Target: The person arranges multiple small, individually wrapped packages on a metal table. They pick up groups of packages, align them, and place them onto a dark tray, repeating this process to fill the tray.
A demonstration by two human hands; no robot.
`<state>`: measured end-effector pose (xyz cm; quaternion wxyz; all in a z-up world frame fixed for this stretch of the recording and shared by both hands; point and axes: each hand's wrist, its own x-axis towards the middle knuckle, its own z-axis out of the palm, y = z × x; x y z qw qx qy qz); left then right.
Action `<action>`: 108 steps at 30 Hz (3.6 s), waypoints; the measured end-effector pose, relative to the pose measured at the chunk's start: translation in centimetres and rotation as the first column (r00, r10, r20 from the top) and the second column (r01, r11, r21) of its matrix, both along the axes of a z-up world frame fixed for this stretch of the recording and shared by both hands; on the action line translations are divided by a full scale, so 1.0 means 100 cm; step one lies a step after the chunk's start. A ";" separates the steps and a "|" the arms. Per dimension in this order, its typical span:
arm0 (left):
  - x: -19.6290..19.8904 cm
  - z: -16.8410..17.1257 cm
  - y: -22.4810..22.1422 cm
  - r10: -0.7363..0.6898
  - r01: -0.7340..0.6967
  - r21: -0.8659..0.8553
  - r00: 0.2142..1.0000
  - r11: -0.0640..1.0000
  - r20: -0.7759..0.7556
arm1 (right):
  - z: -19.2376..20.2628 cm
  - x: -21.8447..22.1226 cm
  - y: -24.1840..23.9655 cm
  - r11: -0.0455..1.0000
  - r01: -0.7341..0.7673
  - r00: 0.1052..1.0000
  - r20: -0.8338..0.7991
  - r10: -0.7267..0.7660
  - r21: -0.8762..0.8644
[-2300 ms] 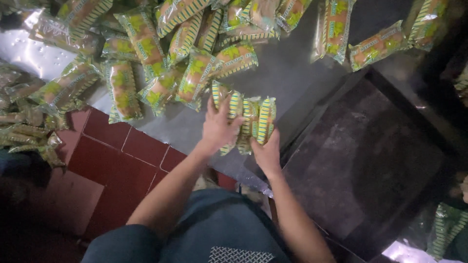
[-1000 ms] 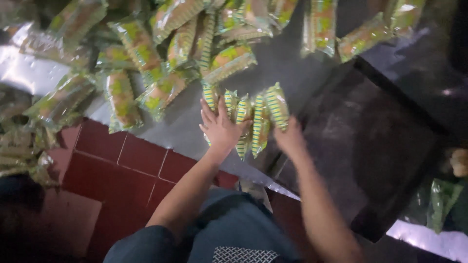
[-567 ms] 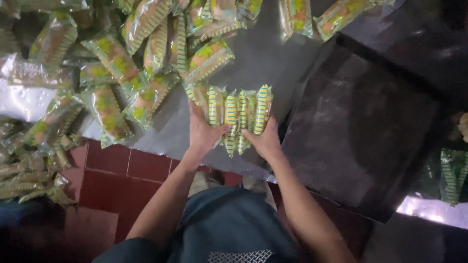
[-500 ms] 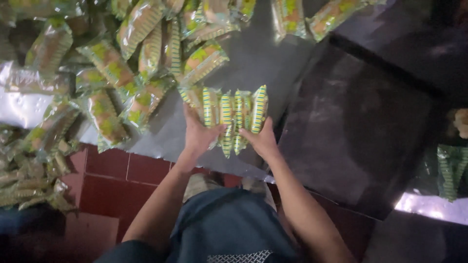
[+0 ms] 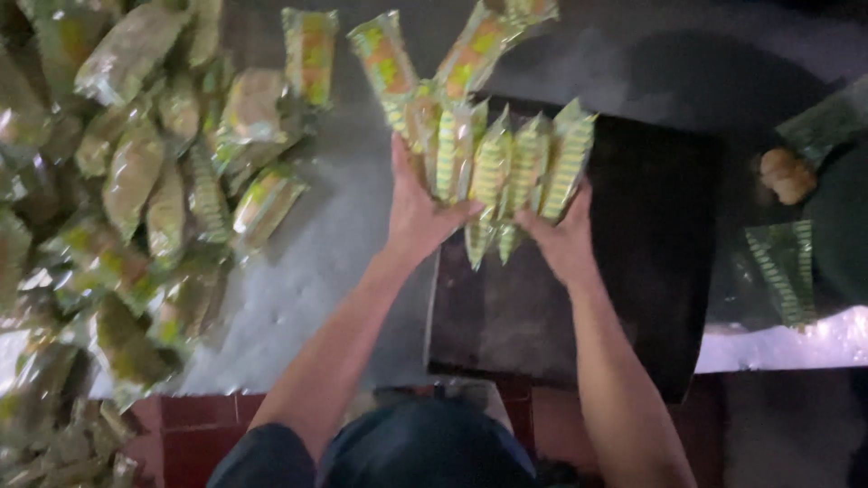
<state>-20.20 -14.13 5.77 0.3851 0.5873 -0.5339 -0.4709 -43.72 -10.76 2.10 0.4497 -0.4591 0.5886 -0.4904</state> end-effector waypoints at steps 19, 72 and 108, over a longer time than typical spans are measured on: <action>-0.098 -0.132 -0.107 -0.090 0.148 -0.093 0.887 0.985 0.453 | -0.122 -0.124 -0.127 0.993 -0.111 0.928 -0.362 0.092 -0.032; -0.157 -0.040 -0.239 -0.305 0.359 0.204 0.253 0.911 0.918 | -0.088 -0.121 -0.101 0.971 0.195 0.883 -0.406 -0.235 -0.138; 0.048 -0.160 -0.171 -0.222 0.162 0.178 0.316 0.971 0.922 | -0.020 -0.030 0.021 0.980 -0.001 0.879 -0.468 -0.094 -0.198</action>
